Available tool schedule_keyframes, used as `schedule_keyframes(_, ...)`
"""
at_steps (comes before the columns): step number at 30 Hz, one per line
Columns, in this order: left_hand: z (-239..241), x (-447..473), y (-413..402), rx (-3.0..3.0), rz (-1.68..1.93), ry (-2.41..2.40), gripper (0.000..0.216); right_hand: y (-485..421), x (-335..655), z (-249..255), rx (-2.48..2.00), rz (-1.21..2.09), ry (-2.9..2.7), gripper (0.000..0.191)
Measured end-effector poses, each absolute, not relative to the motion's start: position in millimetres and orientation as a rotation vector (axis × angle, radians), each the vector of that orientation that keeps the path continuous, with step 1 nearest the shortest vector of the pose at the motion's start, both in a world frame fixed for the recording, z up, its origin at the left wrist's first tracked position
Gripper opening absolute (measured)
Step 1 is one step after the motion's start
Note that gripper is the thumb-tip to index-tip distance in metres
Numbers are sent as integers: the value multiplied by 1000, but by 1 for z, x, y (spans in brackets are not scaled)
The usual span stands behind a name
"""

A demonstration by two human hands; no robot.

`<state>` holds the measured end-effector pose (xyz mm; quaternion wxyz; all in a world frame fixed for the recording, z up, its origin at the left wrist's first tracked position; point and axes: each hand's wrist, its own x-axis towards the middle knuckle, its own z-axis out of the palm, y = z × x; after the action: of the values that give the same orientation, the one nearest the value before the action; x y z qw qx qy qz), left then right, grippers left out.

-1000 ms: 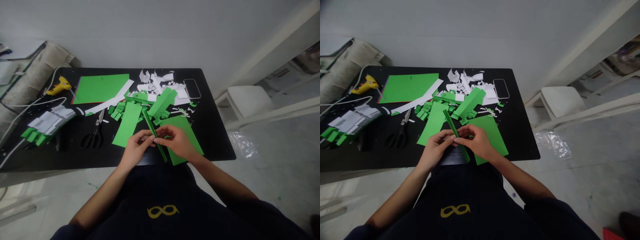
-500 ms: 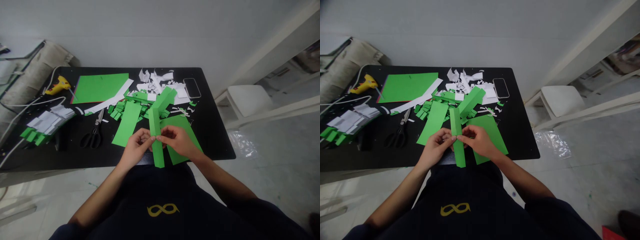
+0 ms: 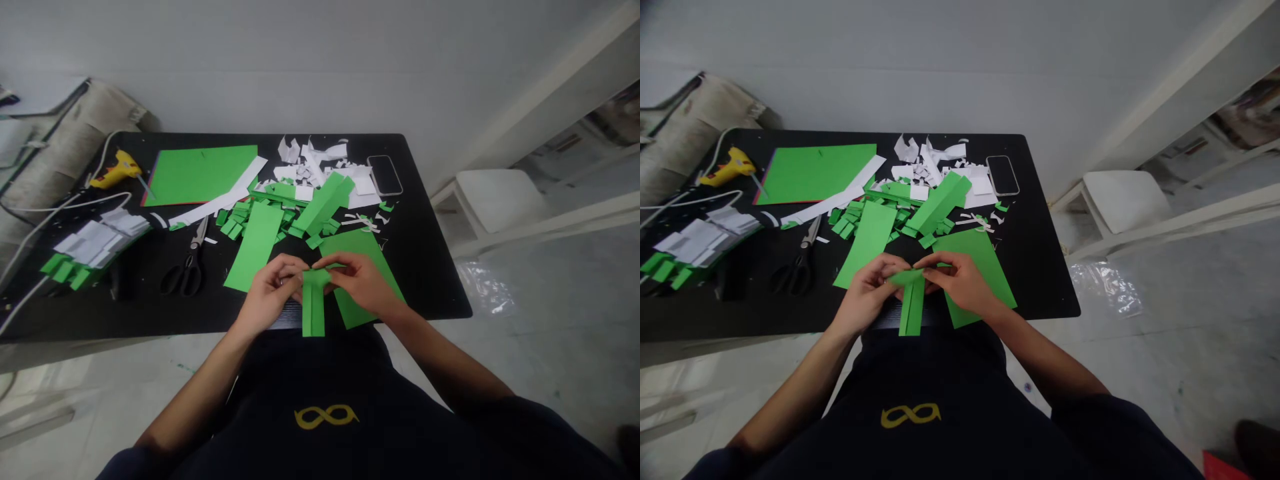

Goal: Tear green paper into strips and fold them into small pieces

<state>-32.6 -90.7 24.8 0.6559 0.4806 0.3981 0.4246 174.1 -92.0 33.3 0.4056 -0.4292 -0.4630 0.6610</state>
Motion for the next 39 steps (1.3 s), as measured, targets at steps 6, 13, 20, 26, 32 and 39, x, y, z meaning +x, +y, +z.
schedule_keyframes(6,23,-32,-91,1084,1021,970,13,-97,176,42,-1046,1587,-1201,12)
schedule_keyframes(13,20,-30,-95,1231,1154,1054,8,-100,173,33,-1227,1620,-1133,36)
schedule_keyframes(20,27,-31,-100,1206,1127,995,14,-97,175,27,-1220,1535,-1230,25)
schedule_keyframes(26,26,-32,-96,1289,959,1054,27,-101,173,32,-1230,1432,-1363,24)
schedule_keyframes(32,27,-35,-95,1224,1019,1095,32,-102,177,37,-1222,1438,-1352,33)
schedule_keyframes(39,29,-38,-99,1189,1113,1107,28,-102,185,39,-1234,1382,-1256,33)
